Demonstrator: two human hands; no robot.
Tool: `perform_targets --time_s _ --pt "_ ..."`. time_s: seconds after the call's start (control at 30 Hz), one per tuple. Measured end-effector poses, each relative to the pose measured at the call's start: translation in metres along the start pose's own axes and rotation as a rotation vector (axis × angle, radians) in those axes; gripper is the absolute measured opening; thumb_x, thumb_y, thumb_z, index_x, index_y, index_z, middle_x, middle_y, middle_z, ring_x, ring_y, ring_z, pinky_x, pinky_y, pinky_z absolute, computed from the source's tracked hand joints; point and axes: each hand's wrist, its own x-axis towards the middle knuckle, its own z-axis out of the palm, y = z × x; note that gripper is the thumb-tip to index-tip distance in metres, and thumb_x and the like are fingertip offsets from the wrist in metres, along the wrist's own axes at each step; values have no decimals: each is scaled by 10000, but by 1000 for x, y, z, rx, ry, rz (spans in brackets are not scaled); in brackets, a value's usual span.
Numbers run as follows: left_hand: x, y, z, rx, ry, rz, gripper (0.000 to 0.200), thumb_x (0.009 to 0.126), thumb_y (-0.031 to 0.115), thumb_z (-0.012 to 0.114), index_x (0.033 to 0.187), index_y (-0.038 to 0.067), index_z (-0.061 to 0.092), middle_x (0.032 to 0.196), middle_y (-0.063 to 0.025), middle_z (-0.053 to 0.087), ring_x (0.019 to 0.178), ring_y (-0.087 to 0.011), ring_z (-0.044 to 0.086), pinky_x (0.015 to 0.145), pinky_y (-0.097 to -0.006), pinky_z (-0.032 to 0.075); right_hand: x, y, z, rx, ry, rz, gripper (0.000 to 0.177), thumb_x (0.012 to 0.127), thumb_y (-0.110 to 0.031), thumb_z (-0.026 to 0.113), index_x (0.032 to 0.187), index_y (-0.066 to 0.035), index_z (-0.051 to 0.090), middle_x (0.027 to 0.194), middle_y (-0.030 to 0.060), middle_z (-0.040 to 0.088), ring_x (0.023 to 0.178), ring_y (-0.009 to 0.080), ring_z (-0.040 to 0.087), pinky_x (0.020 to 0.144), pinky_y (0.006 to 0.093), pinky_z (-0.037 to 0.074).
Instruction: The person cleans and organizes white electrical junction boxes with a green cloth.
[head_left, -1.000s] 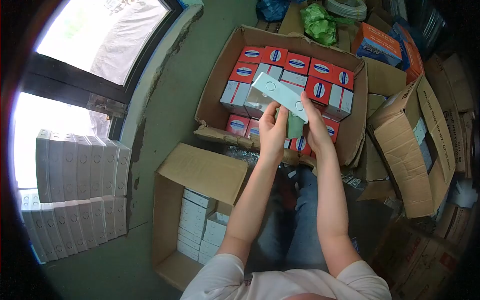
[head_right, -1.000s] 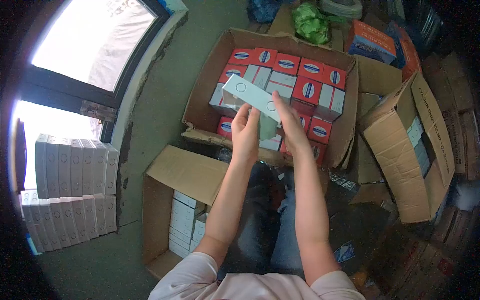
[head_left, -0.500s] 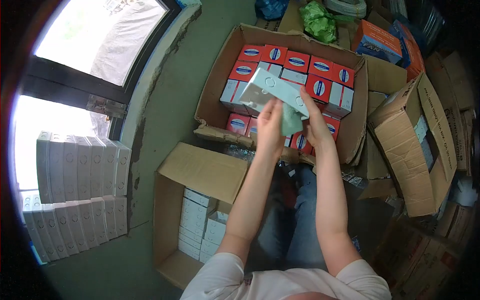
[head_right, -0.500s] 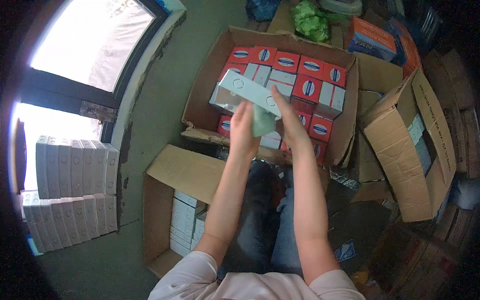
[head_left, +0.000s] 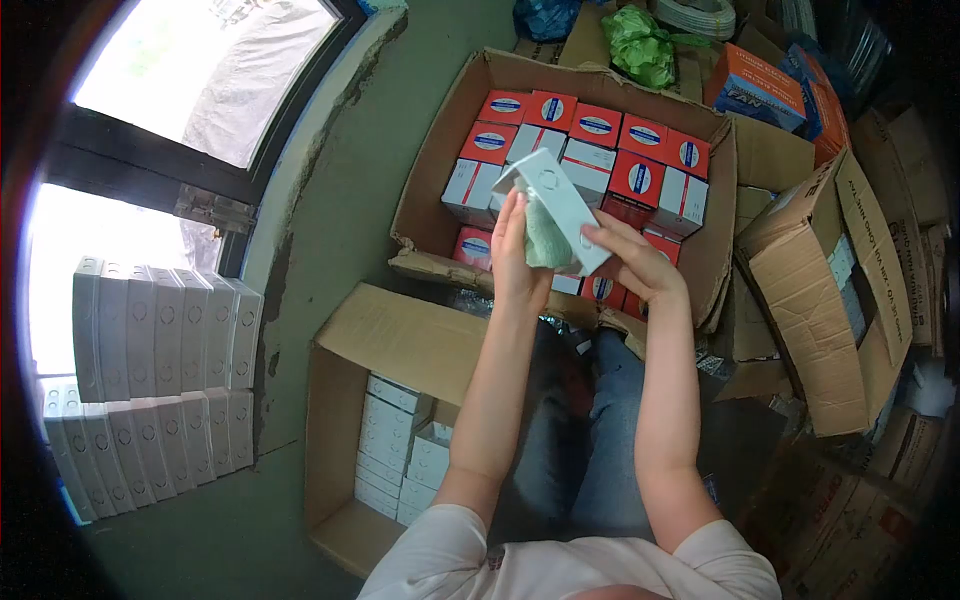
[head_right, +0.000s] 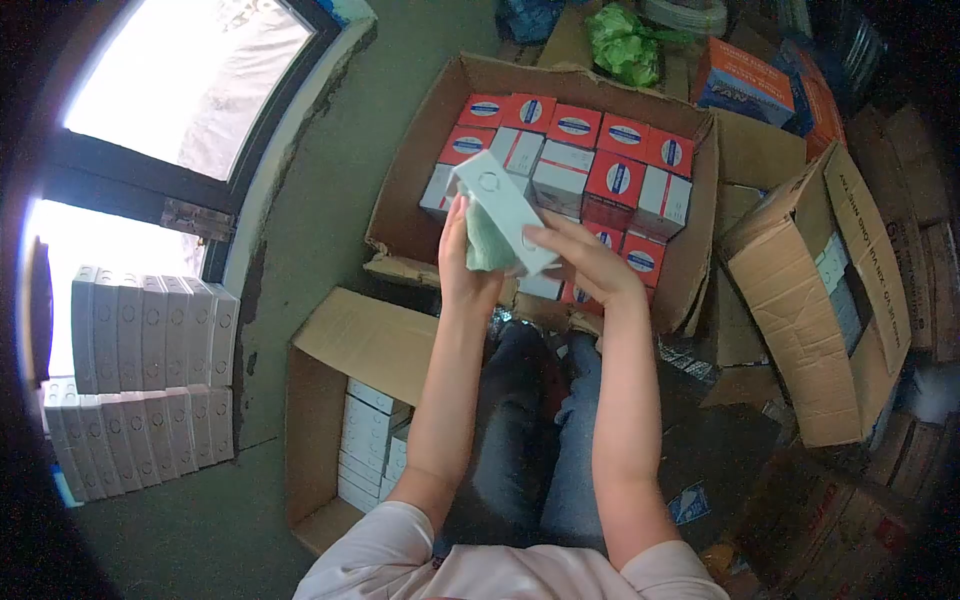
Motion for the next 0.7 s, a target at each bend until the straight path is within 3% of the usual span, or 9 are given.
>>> perform_targets --time_s 0.1,0.17,0.33,0.47,0.57,0.7 --pt "-1 -12 0 541 -99 77 289 985 191 525 1209 16 577 1070 -56 639 970 -107 590 828 -261 482 0 -1 2 -138 -8 -146 599 900 -432 626 1340 -53 478 1239 63 552 1141 158 517 937 296 424" --pt "-4 -19 8 750 -127 197 260 962 136 556 1156 -31 604 1005 -54 655 916 -93 571 791 -242 459 9 4 4 -88 72 -231 574 913 -438 610 1318 -48 495 1214 68 561 1130 141 510 920 278 422" --pt "-4 -25 3 1164 67 486 254 934 146 602 1088 -53 629 920 -72 667 844 -99 586 735 -254 477 24 16 2 -242 107 -308 565 911 -470 612 1256 -29 534 1150 69 590 1069 116 527 886 277 435" --pt "5 -20 -12 487 109 -63 280 928 181 620 1139 -1 592 1001 -80 649 874 -133 613 736 -280 500 24 17 -6 -406 41 -211 576 890 -473 642 1244 -27 554 1108 71 618 1013 120 560 866 281 450" --pt "8 -20 -11 66 97 -170 329 936 223 612 1191 25 547 1039 -83 625 927 -167 622 750 -305 522 22 16 -1 -363 62 -215 579 886 -469 650 1253 -30 560 1093 74 631 988 127 574 845 281 461" --pt "-2 -17 3 -6 112 -89 304 954 263 596 1146 30 563 1014 -63 632 891 -137 622 756 -285 514 25 17 7 -253 79 -258 577 889 -468 646 1244 -21 568 1088 77 641 955 126 585 821 280 471"
